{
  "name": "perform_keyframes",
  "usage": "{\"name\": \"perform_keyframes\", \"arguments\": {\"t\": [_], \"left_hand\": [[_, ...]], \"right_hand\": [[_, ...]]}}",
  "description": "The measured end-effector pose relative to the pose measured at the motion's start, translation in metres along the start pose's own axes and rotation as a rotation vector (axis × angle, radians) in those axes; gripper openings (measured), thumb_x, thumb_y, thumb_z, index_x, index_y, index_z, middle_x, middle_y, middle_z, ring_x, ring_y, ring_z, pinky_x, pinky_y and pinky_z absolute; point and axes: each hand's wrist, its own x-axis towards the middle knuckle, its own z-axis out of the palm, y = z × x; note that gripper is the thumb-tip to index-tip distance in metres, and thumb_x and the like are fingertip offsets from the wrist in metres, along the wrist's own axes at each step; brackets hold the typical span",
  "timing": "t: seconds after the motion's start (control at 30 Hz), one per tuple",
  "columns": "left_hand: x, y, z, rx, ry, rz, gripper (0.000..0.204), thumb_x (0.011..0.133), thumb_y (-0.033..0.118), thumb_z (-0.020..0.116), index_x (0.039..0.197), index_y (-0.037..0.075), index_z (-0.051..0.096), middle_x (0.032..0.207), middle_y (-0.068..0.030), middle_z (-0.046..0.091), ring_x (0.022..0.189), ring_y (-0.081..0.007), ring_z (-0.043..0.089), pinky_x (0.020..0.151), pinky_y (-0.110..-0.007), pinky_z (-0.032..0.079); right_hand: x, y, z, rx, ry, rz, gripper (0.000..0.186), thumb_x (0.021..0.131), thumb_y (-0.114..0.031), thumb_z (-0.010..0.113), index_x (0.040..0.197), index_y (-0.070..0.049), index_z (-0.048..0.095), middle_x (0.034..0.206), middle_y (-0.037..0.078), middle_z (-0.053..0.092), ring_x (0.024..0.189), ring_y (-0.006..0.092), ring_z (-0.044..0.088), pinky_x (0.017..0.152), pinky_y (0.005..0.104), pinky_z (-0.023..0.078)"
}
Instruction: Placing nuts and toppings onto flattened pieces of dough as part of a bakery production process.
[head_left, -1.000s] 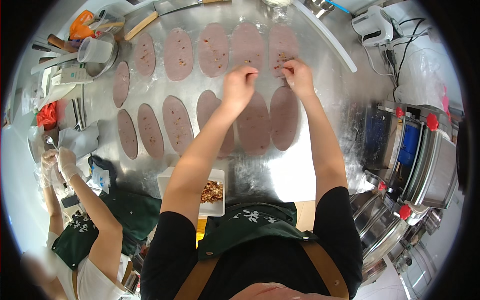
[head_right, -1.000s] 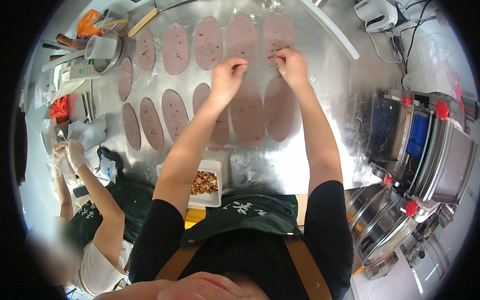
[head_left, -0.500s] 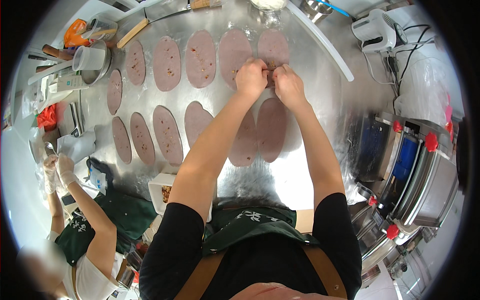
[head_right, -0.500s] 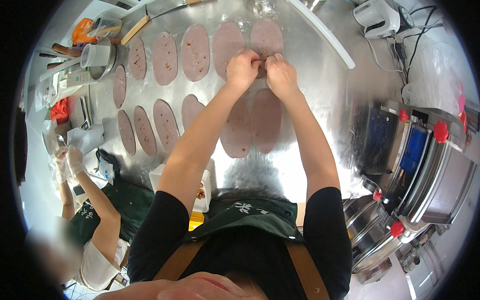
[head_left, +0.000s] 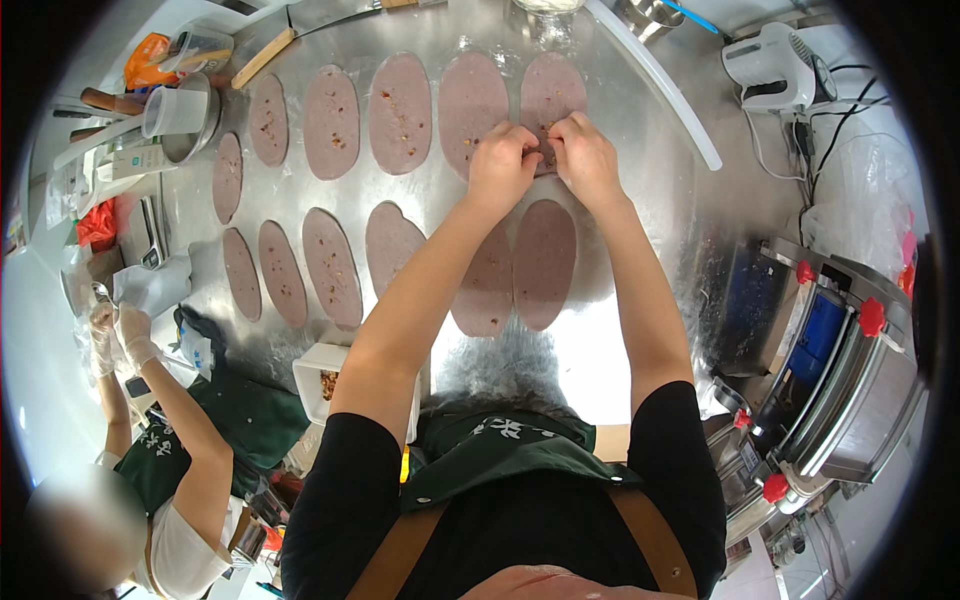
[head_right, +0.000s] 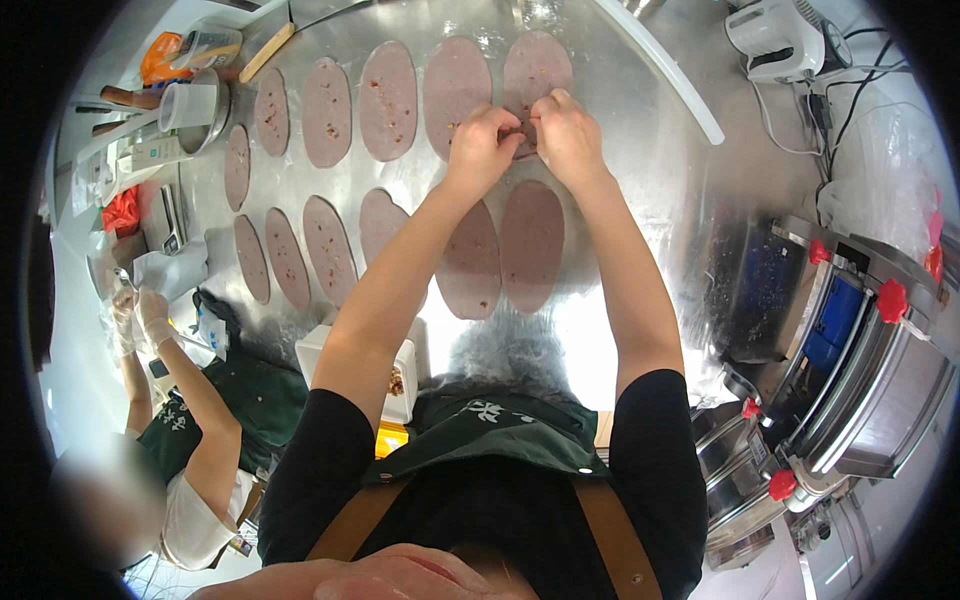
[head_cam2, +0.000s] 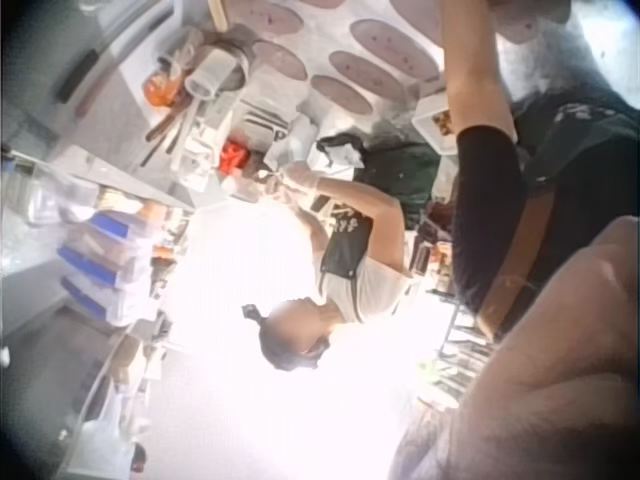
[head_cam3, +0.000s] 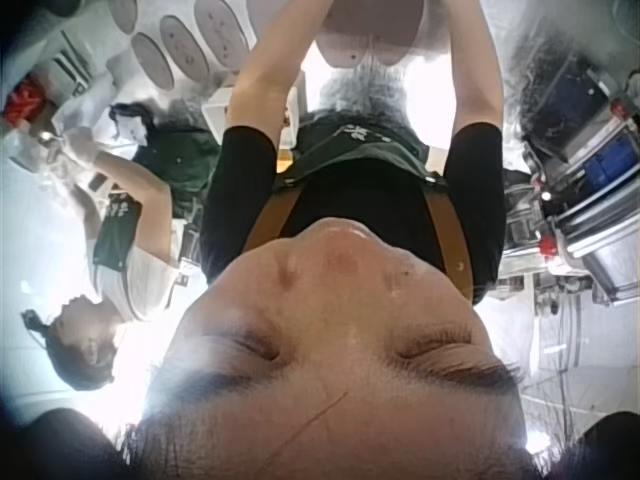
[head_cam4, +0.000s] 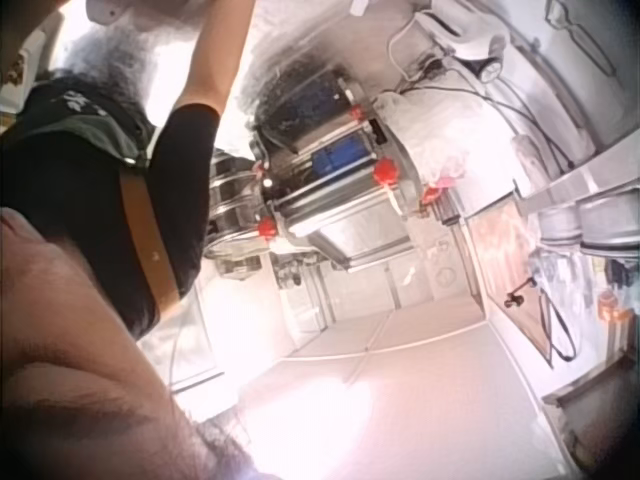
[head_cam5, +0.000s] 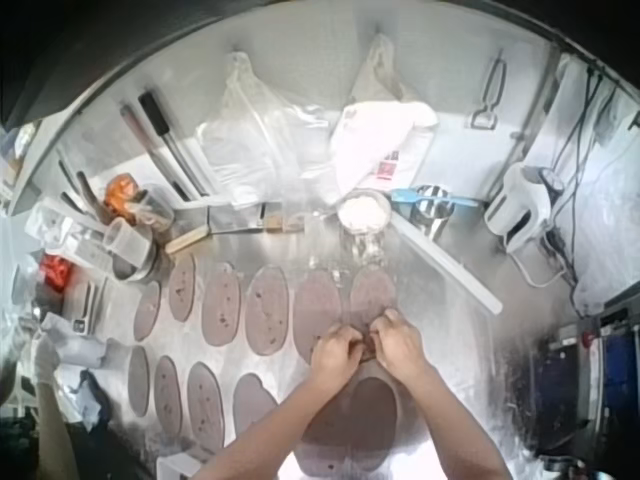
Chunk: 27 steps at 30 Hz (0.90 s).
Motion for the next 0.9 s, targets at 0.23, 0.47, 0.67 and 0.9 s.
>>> {"name": "perform_keyframes", "arguments": {"t": [0.23, 0.47, 0.67, 0.9], "left_hand": [[-0.001, 0.006, 0.004, 0.114, -0.008, -0.015, 0.011, 0.065, 0.001, 0.067, 0.075, 0.004, 0.061, 0.076, -0.0114, 0.058, 0.068, -0.0272, 0.06, 0.059, -0.036, 0.048], [-0.003, 0.0, 0.005, 0.097, 0.011, 0.018, 0.01, 0.065, -0.002, 0.063, 0.073, 0.002, 0.059, 0.076, -0.0117, 0.059, 0.067, -0.0275, 0.059, 0.059, -0.036, 0.047], [-0.006, -0.005, 0.001, -0.008, 0.058, 0.02, 0.013, 0.065, -0.004, 0.062, 0.077, 0.001, 0.06, 0.073, -0.0114, 0.06, 0.063, -0.0231, 0.06, 0.056, -0.032, 0.048], [-0.01, -0.004, -0.004, -0.012, -0.005, 0.026, 0.013, 0.064, -0.003, 0.062, 0.076, 0.002, 0.064, 0.076, -0.0128, 0.059, 0.068, -0.0284, 0.06, 0.059, -0.037, 0.049]], "right_hand": [[-0.021, -0.013, -0.013, 0.156, -0.065, 0.023, 0.004, 0.074, -0.004, 0.06, 0.077, -0.005, 0.058, 0.081, 0.01, 0.056, 0.076, 0.0297, 0.057, 0.065, 0.0395, 0.047], [-0.029, -0.013, 0.0, 0.116, -0.047, 0.007, 0.006, 0.071, -0.002, 0.06, 0.077, -0.004, 0.059, 0.081, 0.011, 0.056, 0.077, 0.0305, 0.057, 0.066, 0.0397, 0.047], [-0.032, -0.01, 0.002, 0.185, 0.033, 0.017, 0.008, 0.069, -0.001, 0.06, 0.077, -0.002, 0.058, 0.078, 0.013, 0.056, 0.07, 0.0319, 0.058, 0.062, 0.0392, 0.047], [-0.038, -0.008, -0.005, 0.507, 0.143, 0.344, 0.008, 0.071, 0.0, 0.062, 0.079, 0.0, 0.06, 0.073, 0.008, 0.058, 0.06, 0.0155, 0.055, 0.057, 0.027, 0.046]]}}
